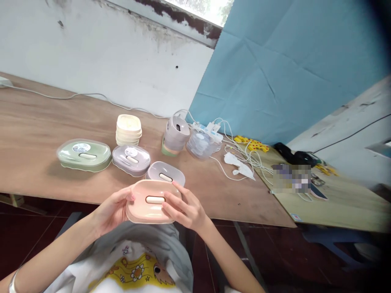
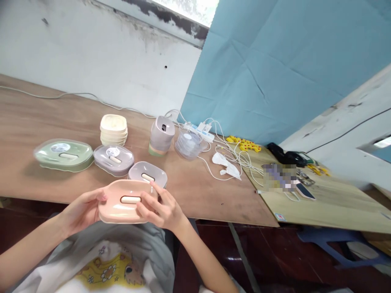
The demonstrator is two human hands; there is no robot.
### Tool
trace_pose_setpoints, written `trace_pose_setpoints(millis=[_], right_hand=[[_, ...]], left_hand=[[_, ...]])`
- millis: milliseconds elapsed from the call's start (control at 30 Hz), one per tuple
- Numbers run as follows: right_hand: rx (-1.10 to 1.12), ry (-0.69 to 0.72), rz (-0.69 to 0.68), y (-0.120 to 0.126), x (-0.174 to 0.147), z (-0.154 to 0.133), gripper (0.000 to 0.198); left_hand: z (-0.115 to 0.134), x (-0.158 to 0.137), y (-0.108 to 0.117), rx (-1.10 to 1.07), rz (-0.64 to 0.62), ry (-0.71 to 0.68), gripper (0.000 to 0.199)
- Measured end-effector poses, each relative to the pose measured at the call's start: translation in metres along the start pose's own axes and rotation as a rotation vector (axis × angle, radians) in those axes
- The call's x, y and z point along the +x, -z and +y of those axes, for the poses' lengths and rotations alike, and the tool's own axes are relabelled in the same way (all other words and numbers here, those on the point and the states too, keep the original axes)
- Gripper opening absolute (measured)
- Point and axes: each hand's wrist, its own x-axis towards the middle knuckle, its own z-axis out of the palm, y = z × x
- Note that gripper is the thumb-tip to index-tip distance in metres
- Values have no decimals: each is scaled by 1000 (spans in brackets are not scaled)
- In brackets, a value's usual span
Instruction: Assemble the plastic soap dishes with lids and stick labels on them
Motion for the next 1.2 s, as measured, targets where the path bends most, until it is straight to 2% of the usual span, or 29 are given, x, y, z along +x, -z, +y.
trace_pose_setpoints(millis=[67, 133, 200, 300, 333, 400, 467, 600, 700, 800, 1033, 1200], right_hand=[[44, -3, -61, 9, 3, 3, 34], [108, -30, -97, 22, 9, 12, 59], [114, -129, -51, 35, 15, 31, 70], [-96, -384, 88, 50, 24, 75, 46], [-203, -478, 94, 53, 26, 93, 40], [-373, -643, -26, 56, 30, 127, 36], [-410, -700, -109, 55, 33, 156, 38], [-396, -757, -210, 51, 35, 186, 28], [-383, -793, -242, 48, 35, 194, 19], [-389, -829, -226, 45, 35, 199, 20], [-307, -823, -253, 37, 35, 213, 24], [-204, -758, -158, 34, 40, 216, 27]], left_hand=[[0, 5, 6, -15, 29, 0, 49], [1, 10, 14, -20, 57, -43, 52], [5, 13, 21, -15, 62, -84, 52], [10, 13, 27, -12, 8, -100, 49], [11, 13, 28, -16, -12, -99, 47], [12, 12, 30, -18, -41, -99, 44], [11, 12, 32, -17, -57, -95, 41], [10, 16, 35, -22, -64, -82, 49], [10, 18, 37, -17, -53, -80, 65], [10, 19, 37, -5, -66, -90, 73], [10, 17, 33, -16, -116, -90, 72], [8, 19, 37, -42, -105, -79, 66]])
